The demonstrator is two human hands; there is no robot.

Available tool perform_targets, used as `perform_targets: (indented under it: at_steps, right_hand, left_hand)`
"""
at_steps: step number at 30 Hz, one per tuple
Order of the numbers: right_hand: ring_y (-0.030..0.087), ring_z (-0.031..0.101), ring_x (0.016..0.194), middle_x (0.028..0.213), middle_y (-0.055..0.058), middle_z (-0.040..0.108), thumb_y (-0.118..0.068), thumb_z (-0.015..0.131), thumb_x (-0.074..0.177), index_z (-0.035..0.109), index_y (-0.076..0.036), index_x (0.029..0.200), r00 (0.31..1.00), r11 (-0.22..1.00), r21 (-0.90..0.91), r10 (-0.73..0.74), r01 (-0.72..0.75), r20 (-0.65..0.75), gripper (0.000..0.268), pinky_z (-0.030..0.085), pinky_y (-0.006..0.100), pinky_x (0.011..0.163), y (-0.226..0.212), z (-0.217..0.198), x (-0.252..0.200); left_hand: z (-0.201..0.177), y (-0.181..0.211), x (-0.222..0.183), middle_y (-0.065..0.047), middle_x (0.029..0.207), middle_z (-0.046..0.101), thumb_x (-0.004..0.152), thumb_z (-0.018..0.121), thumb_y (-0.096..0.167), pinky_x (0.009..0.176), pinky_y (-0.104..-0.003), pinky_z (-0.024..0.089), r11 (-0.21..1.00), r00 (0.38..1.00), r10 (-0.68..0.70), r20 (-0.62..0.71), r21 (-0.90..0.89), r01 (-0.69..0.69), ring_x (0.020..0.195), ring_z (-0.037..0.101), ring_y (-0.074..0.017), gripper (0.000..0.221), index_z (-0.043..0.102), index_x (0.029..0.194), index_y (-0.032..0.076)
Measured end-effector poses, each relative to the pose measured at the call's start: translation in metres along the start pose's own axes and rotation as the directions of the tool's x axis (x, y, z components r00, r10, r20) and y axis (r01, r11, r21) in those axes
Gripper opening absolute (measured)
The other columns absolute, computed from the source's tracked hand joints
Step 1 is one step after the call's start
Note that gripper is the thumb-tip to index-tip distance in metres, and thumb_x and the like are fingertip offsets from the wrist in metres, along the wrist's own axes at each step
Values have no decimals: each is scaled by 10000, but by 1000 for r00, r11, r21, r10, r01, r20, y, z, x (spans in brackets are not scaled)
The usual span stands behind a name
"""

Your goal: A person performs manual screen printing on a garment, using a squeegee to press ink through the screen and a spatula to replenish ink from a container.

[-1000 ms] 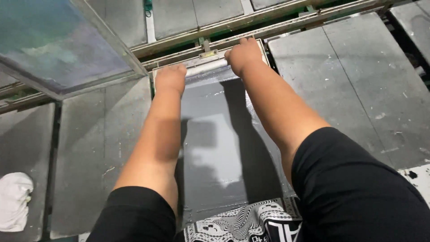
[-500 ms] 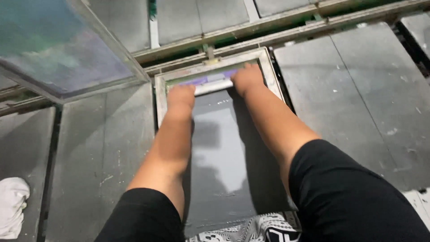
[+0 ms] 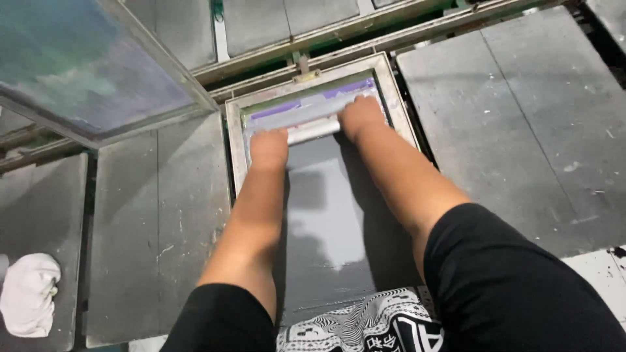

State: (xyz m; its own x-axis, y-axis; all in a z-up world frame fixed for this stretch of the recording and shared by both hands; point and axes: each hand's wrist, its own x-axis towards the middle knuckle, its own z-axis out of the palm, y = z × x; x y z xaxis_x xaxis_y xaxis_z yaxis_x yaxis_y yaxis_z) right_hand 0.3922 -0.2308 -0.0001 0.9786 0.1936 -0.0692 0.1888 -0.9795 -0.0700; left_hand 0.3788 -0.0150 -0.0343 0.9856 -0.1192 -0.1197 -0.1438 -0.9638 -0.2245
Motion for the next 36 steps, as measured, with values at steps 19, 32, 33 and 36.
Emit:
perform_targets:
  at_steps: [19, 32, 33, 36]
  right_hand:
    - [217, 617, 908, 871, 38, 687, -172, 552, 811, 701, -138, 818, 913, 916, -166, -318, 365, 255, 153, 483, 345, 804, 2, -54, -236]
    - [231, 606, 903, 873, 32, 678, -203, 550, 801, 694, -153, 815, 930, 927, -169, -296, 335, 217, 153, 495, 369, 758, 4, -22, -244]
    - [235, 604, 909, 882, 36, 676, -196, 551, 807, 692, -148, 820, 925, 925, -160, -305, 344, 227, 150, 496, 371, 760, 0, -22, -251]
    - [232, 614, 860, 823, 33, 677, -215, 554, 807, 689, -150, 782, 936, 951, -86, -274, 298, 219, 152, 500, 373, 756, 1, -21, -251]
  left_hand:
    - [-61, 49, -235, -54, 850, 669, 689, 602, 72, 675, -403, 535, 954, 949, 299, 98, -32, -297, 786, 654, -277, 235, 636, 921, 99]
    - [39, 32, -221, -18, 594, 550, 693, 581, 143, 473, -375, 486, 915, 731, 391, -559, 155, -372, 525, 591, -229, 21, 575, 713, 141]
    - [41, 31, -230, -5, 576, 533, 690, 579, 136, 453, -354, 472, 917, 672, 391, -629, 208, -340, 501, 571, -210, 24, 564, 695, 154]
    - [25, 42, -233, 33, 507, 464, 657, 558, 127, 427, -322, 438, 948, 647, 315, -695, 201, -245, 462, 517, -172, 112, 510, 594, 207]
